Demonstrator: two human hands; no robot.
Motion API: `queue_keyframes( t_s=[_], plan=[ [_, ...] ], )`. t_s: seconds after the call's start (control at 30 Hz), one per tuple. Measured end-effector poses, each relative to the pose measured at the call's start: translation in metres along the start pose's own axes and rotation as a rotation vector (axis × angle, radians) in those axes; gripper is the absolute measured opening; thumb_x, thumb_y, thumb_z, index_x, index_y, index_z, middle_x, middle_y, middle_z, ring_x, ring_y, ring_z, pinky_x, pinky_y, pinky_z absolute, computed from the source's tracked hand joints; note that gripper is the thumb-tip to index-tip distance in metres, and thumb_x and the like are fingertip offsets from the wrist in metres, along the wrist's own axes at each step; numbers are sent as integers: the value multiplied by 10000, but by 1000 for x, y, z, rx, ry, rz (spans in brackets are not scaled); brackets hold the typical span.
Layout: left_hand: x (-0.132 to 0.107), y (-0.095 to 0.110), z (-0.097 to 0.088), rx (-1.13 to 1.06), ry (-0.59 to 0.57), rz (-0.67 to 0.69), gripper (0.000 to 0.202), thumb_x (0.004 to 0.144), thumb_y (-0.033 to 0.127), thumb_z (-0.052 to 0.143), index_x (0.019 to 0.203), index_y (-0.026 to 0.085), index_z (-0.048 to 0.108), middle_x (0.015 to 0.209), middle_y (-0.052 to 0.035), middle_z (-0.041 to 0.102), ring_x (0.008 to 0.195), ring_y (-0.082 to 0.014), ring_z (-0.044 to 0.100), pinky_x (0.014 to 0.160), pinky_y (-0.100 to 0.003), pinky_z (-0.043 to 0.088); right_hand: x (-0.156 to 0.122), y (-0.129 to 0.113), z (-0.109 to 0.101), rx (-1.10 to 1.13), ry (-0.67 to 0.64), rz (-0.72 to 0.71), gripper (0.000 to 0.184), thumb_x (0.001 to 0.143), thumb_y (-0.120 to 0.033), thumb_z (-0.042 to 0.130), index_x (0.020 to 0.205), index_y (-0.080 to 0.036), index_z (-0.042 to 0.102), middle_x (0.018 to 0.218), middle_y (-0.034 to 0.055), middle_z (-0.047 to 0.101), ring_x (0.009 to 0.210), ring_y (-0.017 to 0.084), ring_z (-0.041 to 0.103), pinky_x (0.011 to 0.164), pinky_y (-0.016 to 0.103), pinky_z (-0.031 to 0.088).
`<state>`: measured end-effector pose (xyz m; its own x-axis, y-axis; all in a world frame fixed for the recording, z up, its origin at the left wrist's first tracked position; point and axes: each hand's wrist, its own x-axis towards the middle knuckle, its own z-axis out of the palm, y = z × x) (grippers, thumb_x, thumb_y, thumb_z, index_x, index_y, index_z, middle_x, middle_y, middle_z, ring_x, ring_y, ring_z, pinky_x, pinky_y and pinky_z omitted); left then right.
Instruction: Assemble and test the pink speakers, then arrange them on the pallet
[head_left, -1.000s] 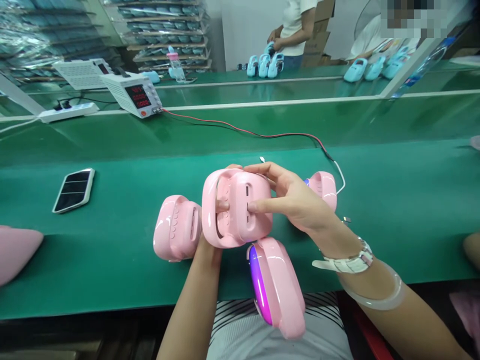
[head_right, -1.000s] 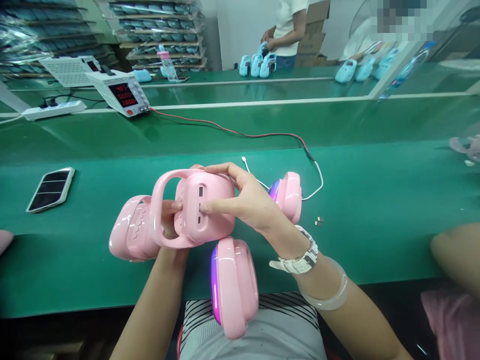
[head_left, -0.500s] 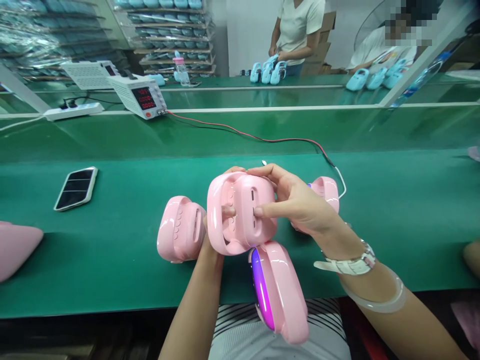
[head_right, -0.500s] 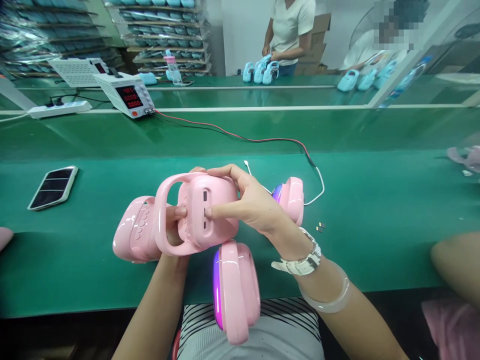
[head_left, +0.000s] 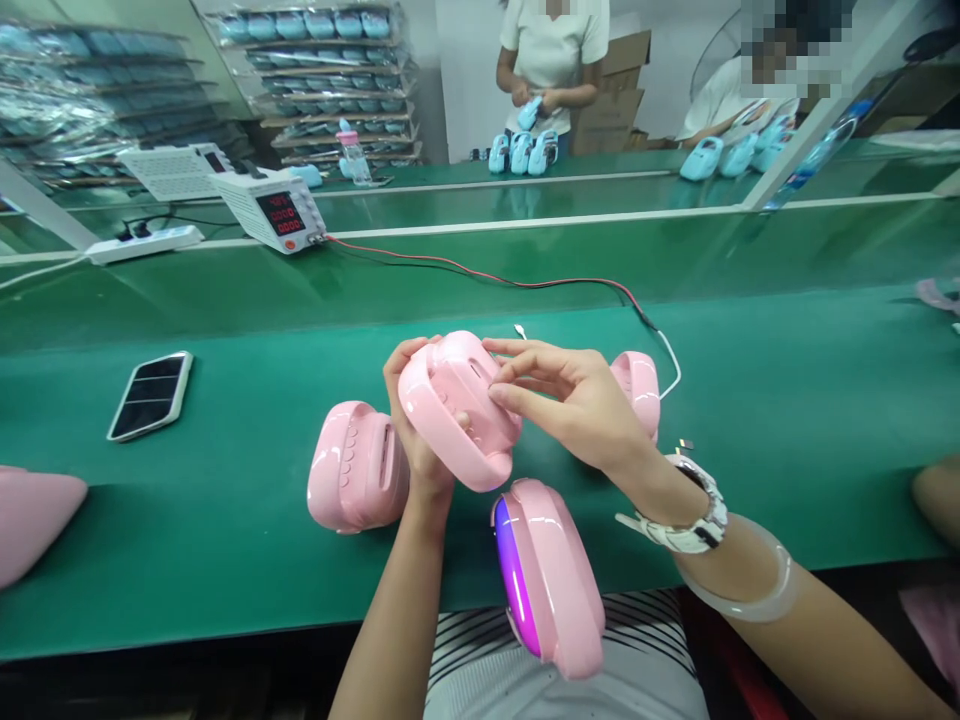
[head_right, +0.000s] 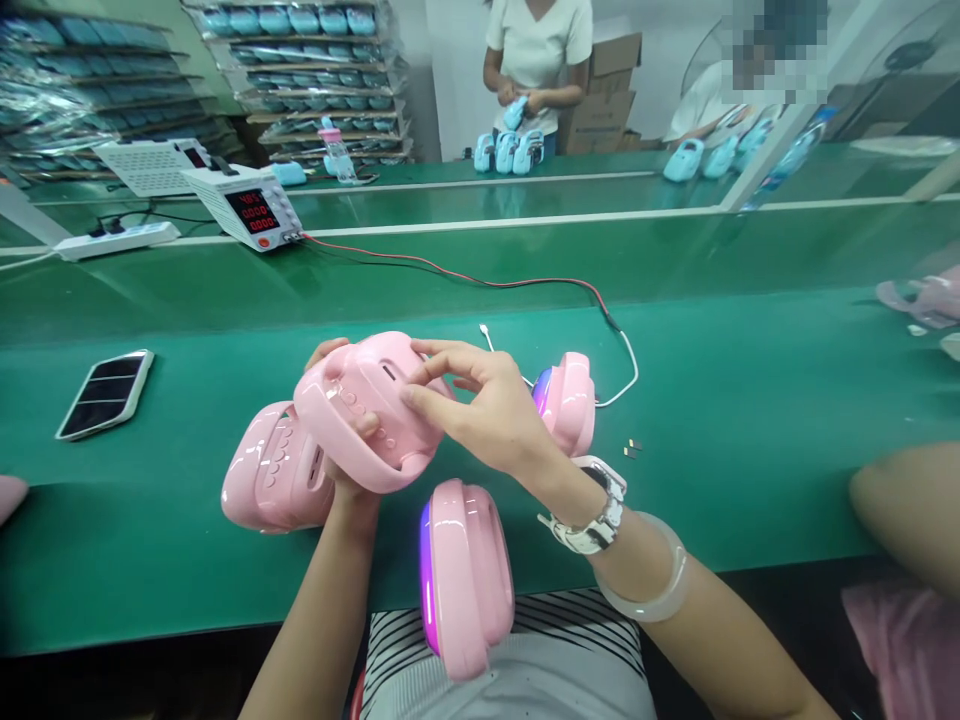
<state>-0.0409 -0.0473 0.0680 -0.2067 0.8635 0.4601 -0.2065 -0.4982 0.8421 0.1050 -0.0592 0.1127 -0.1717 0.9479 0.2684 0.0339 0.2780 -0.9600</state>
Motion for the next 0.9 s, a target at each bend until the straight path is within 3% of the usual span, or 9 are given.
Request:
queue_keyframes(
  t_s=[0.1, 0.2, 0.37, 0.47, 0.57, 0.63, 0.73, 0.83, 0.9],
  plan=[
    [-2, -2, -1, 68, -16, 189, 538, 653, 412, 741, 1142, 304, 545, 1221, -19, 510, 1172, -257, 468, 1041, -389, 355, 3, -2, 1, -64, -15, 33, 68, 806, -226, 645, 769, -170, 652, 1212, 79, 622, 1139, 237, 577, 974, 433, 477],
    [2, -6, -2, 95, 1, 226, 539, 642, 372, 726, 1145, 277, 557, 1183, -25, 538, 1111, -249, 491, 1014, -368, 361, 0, -20, -12, -115, 89, 18, 91, 844, -211, 593, 775, -165, 631, 1101, 78, 660, 999, 201, 635, 901, 383, 513],
    [16, -37, -1, 116, 39, -109, 439, 665, 363, 647, 1073, 226, 563, 1043, -31, 576, 978, -221, 544, 886, -313, 425, -40, -44, -69, -263, 444, -83, 95, 835, -289, 656, 854, -198, 671, 1053, 49, 673, 932, 191, 644, 839, 331, 518],
    [24, -59, 7, 155, -36, -243, 409, 636, 338, 645, 1013, 200, 569, 995, -25, 589, 970, -219, 550, 873, -303, 426, -71, -15, -108, -360, 577, 127, 177, 762, -394, 701, 793, -222, 675, 1058, 60, 678, 996, 247, 622, 902, 410, 484],
    [33, -69, 18, 187, -158, -299, 392, 602, 308, 611, 975, 191, 578, 970, -22, 603, 940, -216, 554, 859, -302, 425, -98, 29, -137, -473, 553, 429, 273, 677, -496, 695, 714, -228, 661, 1118, 83, 667, 1089, 310, 576, 951, 482, 436],
    [40, -68, 24, 216, -249, -374, 370, 604, 322, 580, 949, 189, 578, 914, -18, 603, 886, -210, 558, 819, -304, 431, -111, 51, -147, -523, 562, 534, 333, 631, -544, 673, 697, -218, 658, 1150, 103, 652, 1094, 333, 571, 927, 493, 446],
    [52, -67, 27, 363, -349, -381, 334, 624, 333, 563, 923, 185, 593, 877, -23, 604, 895, -221, 560, 853, -332, 428, -122, 67, -153, -549, 603, 567, 377, 580, -567, 662, 695, -207, 662, 1144, 114, 650, 1010, 335, 609, 862, 489, 480],
    [60, -71, 27, 516, -372, -298, 291, 664, 310, 565, 906, 158, 619, 947, -67, 641, 990, -261, 569, 953, -387, 406, -125, 73, -154, -629, 558, 532, 313, 618, -538, 668, 665, -229, 672, 1118, 113, 658, 941, 342, 623, 817, 503, 490],
    [57, -71, 25, 490, -351, -346, 305, 724, 290, 544, 978, 141, 623, 1056, -100, 657, 1065, -275, 574, 996, -408, 399, -126, 72, -158, -712, 508, 511, 240, 666, -492, 692, 653, -252, 687, 1094, 127, 662, 892, 351, 627, 754, 498, 497]
  ],
)
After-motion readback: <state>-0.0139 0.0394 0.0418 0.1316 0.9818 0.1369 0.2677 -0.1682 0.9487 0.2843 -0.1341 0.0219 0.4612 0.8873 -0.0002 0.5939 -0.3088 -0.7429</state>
